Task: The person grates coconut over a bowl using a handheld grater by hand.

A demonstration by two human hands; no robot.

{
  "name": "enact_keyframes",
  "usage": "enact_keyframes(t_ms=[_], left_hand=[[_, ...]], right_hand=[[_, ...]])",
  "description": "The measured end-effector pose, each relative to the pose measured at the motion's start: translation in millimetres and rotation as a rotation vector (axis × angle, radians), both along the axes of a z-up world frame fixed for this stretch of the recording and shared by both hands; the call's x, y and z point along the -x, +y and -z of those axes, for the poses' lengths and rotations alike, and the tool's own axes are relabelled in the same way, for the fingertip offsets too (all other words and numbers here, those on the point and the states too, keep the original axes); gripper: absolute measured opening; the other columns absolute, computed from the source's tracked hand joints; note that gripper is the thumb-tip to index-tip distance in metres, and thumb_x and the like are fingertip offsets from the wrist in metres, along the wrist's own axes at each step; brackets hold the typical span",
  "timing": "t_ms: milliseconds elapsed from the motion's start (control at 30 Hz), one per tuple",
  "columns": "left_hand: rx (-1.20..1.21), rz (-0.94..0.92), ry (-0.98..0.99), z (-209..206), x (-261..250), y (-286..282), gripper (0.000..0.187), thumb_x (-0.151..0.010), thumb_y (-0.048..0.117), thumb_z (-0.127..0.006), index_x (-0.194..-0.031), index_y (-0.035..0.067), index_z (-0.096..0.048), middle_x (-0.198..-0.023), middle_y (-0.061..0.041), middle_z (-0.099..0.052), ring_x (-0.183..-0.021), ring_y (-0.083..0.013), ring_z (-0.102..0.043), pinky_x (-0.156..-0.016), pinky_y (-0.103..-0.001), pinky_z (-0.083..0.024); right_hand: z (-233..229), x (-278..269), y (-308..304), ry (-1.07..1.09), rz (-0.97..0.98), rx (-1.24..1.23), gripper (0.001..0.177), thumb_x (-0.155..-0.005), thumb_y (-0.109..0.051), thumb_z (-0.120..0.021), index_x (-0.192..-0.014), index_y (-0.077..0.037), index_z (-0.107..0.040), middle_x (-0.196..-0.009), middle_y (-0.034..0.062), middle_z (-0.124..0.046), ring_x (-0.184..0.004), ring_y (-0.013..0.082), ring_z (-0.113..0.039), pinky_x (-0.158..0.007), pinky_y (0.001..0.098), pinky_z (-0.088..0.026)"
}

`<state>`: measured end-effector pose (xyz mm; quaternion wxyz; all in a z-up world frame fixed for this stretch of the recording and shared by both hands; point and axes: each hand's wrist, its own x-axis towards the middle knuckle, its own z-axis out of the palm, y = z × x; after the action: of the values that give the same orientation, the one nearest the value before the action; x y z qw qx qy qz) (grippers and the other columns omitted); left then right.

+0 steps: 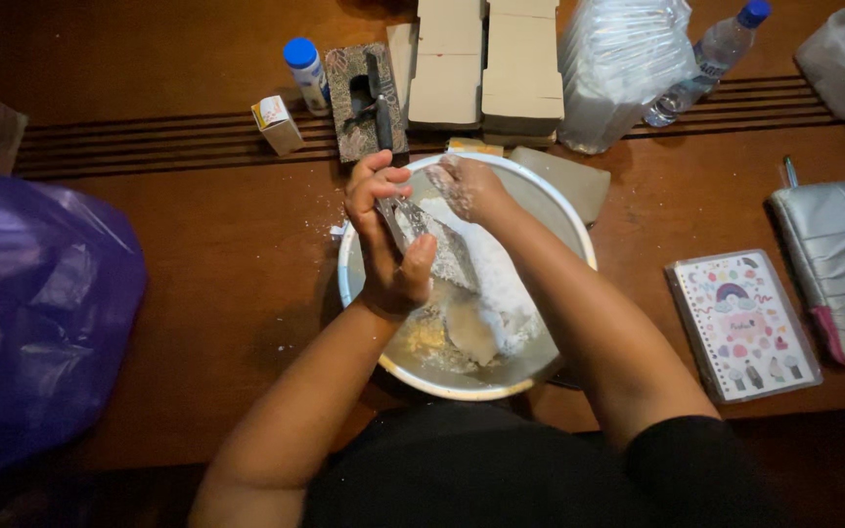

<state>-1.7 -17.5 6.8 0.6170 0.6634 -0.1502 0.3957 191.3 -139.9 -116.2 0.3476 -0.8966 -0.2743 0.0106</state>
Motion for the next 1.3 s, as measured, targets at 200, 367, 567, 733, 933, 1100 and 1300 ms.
enact_keyframes(t_ms=[200,367,567,733,933,1100,1300], left_hand=[[-0.02,-0.021,0.001,-4,12,0,0.057,-0.088,0.03,-0.061,-0.136,0.011,-0.036,-0.145,-0.019,-0.038,-0.129,-0.0262,-0.046,-0.116,-0.044,-0.037],[-0.018,0.011,0.004,-7,14,-9,0.055,-0.087,0.029,-0.062,-0.132,0.008,-0.039,-0.144,-0.021,-0.037,-0.124,-0.026,-0.047,-0.113,-0.045,-0.036],[-0.068,0.007,-0.011,-11,13,-25,0.054,-0.087,0.026,-0.063,-0.133,0.012,-0.04,-0.144,-0.02,-0.038,-0.126,-0.027,-0.048,-0.116,-0.044,-0.036],[-0.124,-0.01,-0.031,-14,20,-25,0.057,-0.086,0.028,-0.065,-0.133,0.011,-0.037,-0.143,-0.021,-0.037,-0.126,-0.0276,-0.047,-0.115,-0.045,-0.036],[-0.125,-0.04,-0.045,-14,25,-22,0.056,-0.086,0.03,-0.064,-0.132,0.011,-0.038,-0.141,-0.021,-0.039,-0.125,-0.028,-0.046,-0.12,-0.048,-0.035],[-0.14,-0.058,-0.04,-14,29,-20,0.054,-0.087,0.03,-0.063,-0.132,0.011,-0.039,-0.139,-0.02,-0.04,-0.128,-0.0282,-0.046,-0.115,-0.045,-0.035],[-0.112,-0.055,-0.048,-16,27,-20,0.052,-0.085,0.03,-0.062,-0.129,0.01,-0.041,-0.136,-0.02,-0.041,-0.129,-0.0284,-0.045,-0.119,-0.047,-0.033]], right_hand=[[0,-3,-17,0.066,0.03,-0.024,0.022,-0.095,-0.028,-0.064,-0.096,-0.006,-0.07,-0.077,0.0119,-0.064,-0.073,0.0277,-0.059,-0.063,0.04,-0.046],[27,49,-98,0.236,-0.145,0.493,0.024,-0.085,-0.028,-0.064,-0.098,-0.011,-0.075,-0.094,0.0172,-0.071,-0.088,0.036,-0.067,-0.076,0.0453,-0.052],[33,125,-113,0.308,-0.239,0.767,0.028,-0.082,-0.029,-0.065,-0.101,-0.011,-0.075,-0.103,0.0192,-0.074,-0.098,0.0379,-0.071,-0.082,0.0468,-0.056],[41,142,-103,0.379,-0.144,0.926,0.028,-0.081,-0.02,-0.065,-0.104,-0.008,-0.076,-0.105,0.0171,-0.073,-0.1,0.0336,-0.071,-0.083,0.0424,-0.056],[36,151,-109,0.462,-0.224,0.699,0.024,-0.087,-0.02,-0.061,-0.102,-0.006,-0.073,-0.093,0.0122,-0.068,-0.085,0.0261,-0.066,-0.072,0.0358,-0.051],[-23,157,-133,0.342,-0.087,0.556,0.022,-0.091,-0.02,-0.058,-0.1,-0.005,-0.071,-0.084,0.0081,-0.064,-0.073,0.0199,-0.061,-0.063,0.0303,-0.047],[-69,137,-141,0.924,0.422,-0.62,0.027,-0.1,-0.022,-0.051,-0.097,0.0,-0.067,-0.079,0.0052,-0.063,-0.064,0.0133,-0.056,-0.054,0.0245,-0.044]])
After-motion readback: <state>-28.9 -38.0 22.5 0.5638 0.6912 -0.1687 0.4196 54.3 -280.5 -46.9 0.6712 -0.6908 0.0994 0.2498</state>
